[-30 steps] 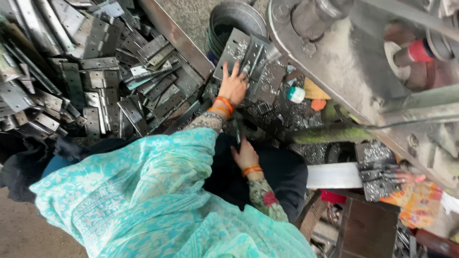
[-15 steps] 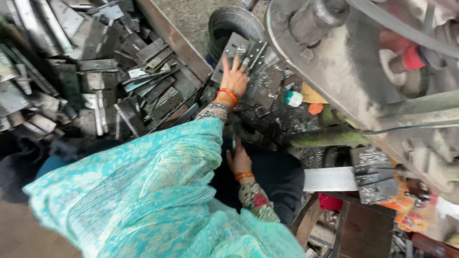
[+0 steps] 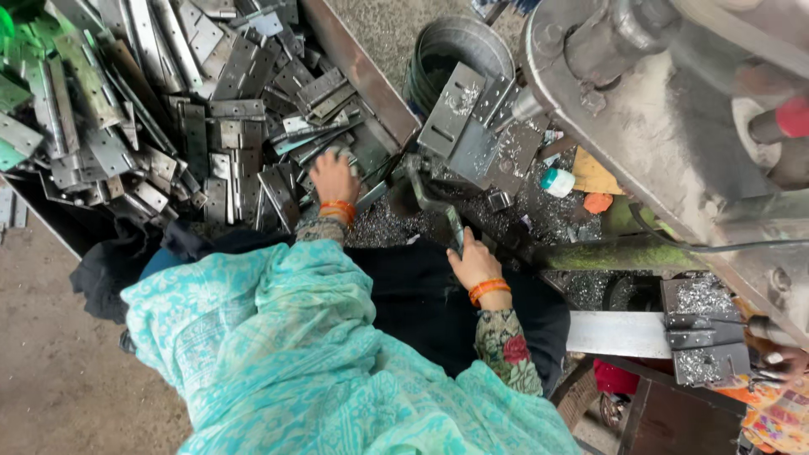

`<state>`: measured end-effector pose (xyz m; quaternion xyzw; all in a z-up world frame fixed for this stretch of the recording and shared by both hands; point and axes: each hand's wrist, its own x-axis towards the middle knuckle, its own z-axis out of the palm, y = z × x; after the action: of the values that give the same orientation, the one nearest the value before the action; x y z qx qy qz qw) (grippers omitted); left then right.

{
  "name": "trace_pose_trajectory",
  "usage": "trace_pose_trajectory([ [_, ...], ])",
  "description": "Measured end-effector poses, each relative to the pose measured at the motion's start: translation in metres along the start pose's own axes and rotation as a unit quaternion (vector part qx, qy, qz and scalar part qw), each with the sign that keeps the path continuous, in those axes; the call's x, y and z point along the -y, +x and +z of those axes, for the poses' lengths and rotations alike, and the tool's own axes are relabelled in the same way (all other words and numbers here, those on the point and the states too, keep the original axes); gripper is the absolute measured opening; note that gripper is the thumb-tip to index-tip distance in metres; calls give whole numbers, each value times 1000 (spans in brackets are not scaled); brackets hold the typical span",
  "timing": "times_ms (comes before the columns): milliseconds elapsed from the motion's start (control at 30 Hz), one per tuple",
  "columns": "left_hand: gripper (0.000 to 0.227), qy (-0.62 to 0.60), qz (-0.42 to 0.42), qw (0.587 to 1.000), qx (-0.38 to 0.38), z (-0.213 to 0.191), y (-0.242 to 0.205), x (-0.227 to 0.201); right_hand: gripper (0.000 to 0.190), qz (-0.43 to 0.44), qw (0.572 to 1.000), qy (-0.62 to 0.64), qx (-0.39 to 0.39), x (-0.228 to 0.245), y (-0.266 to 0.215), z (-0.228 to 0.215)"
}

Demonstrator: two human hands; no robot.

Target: The person operates a metalworking machine, likely a press, by repeatedly placing metal brackets into the mechanism and activating the cycle. They handle the metal pieces one at a time, positioning them for processing and removing them after the operation.

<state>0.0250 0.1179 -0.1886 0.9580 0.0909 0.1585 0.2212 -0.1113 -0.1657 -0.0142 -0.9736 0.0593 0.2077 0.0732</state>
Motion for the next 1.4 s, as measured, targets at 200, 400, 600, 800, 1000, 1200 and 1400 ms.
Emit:
trace_pose_trajectory([
  [200, 50, 33, -16, 996, -75, 16, 14, 22, 75, 5, 1000, 11, 10, 5, -5, -3],
  [400, 38, 107, 60, 992, -24, 25, 71, 46, 77, 14, 1000, 2, 18, 0, 1, 3],
  [600, 61, 145, 133, 974, 115, 26, 117, 63, 80, 7, 1000, 21, 0, 3, -3, 7],
  [800, 47, 195, 118, 960, 163, 8, 130, 44, 80, 8, 999, 37, 37, 8, -6, -1],
  [1000, 37, 208, 145, 962, 96, -1, 108, 34, 79, 7, 999, 29, 31, 13, -6, -6],
  [1200, 32, 184, 207, 960, 39, -11, 68, 52, 78, 1, 999, 39, 15, 14, -8, 0],
  [1400, 48, 8, 170, 985, 16, -31, 66, 39, 77, -3, 997, 68, 23, 11, -7, 4],
])
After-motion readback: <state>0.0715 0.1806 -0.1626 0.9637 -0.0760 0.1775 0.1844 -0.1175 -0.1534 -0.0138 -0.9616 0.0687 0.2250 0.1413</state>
